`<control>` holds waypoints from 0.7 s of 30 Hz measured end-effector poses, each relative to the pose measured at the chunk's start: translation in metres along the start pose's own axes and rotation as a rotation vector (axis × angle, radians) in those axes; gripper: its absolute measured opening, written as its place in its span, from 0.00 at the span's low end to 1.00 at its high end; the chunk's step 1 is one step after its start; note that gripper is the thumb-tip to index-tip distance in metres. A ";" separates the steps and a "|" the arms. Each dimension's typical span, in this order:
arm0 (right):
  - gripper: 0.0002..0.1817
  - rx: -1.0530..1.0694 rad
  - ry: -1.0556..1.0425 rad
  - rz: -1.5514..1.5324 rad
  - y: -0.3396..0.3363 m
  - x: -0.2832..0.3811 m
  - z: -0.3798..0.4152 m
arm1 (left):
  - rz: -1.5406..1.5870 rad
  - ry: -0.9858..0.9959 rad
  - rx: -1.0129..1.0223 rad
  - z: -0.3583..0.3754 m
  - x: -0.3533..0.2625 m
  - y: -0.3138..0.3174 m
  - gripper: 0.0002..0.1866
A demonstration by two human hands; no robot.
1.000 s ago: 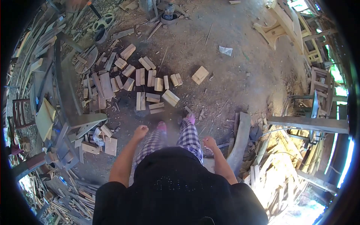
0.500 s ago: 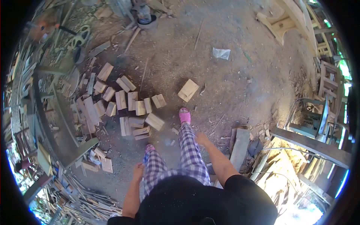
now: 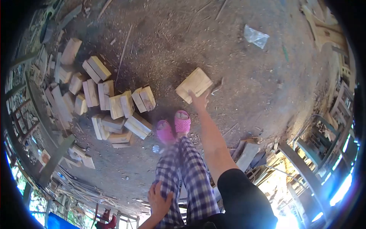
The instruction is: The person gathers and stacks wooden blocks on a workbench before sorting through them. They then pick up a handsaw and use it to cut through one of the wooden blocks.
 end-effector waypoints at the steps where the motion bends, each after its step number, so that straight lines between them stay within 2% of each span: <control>1: 0.67 0.017 0.010 0.016 0.015 0.006 -0.016 | 0.011 0.005 0.001 -0.003 -0.004 -0.004 0.35; 3: 0.74 -0.082 0.249 0.122 0.043 0.025 -0.043 | 0.028 -0.006 -0.002 -0.010 -0.013 -0.012 0.35; 4: 0.74 -0.070 0.247 0.131 0.054 0.034 -0.051 | -0.001 -0.007 -0.017 -0.013 -0.021 -0.015 0.35; 6: 0.75 -0.186 0.346 0.237 0.067 0.047 -0.059 | -0.027 -0.019 -0.027 -0.020 -0.023 -0.016 0.35; 7: 0.79 -0.121 0.350 0.208 0.067 0.048 -0.060 | -0.022 0.002 -0.045 -0.021 -0.022 -0.018 0.35; 11: 0.80 -0.081 0.309 0.223 0.054 0.026 -0.065 | -0.016 0.017 -0.027 -0.023 -0.023 -0.025 0.34; 13: 0.70 0.013 0.146 -0.089 0.019 0.015 -0.044 | -0.023 0.019 -0.015 -0.022 -0.024 -0.026 0.33; 14: 0.70 0.008 0.134 -0.089 -0.008 0.009 -0.039 | -0.014 0.026 -0.022 -0.022 -0.023 -0.024 0.33; 16: 0.52 0.677 0.365 -0.746 -0.056 -0.002 -0.014 | -0.014 -0.001 -0.007 -0.017 -0.017 -0.018 0.32; 17: 0.52 0.675 0.361 -0.747 -0.078 -0.001 0.012 | -0.013 0.003 -0.008 -0.013 -0.017 -0.016 0.32; 19: 0.38 0.755 0.162 -1.022 -0.124 0.007 0.063 | -0.075 -0.054 0.008 -0.009 -0.019 -0.011 0.30; 21: 0.40 0.725 0.150 -1.076 -0.164 0.011 0.107 | -0.085 -0.070 0.040 -0.002 -0.016 -0.005 0.30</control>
Point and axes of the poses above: each hand's wrist, its own z-axis away from the middle knuckle, its own y-axis out of the palm, x = y × z, the point moved 1 cm from there along -z, towards the middle knuckle, and after that the axes turned 7 degrees about -y, right-handed, at the moved point
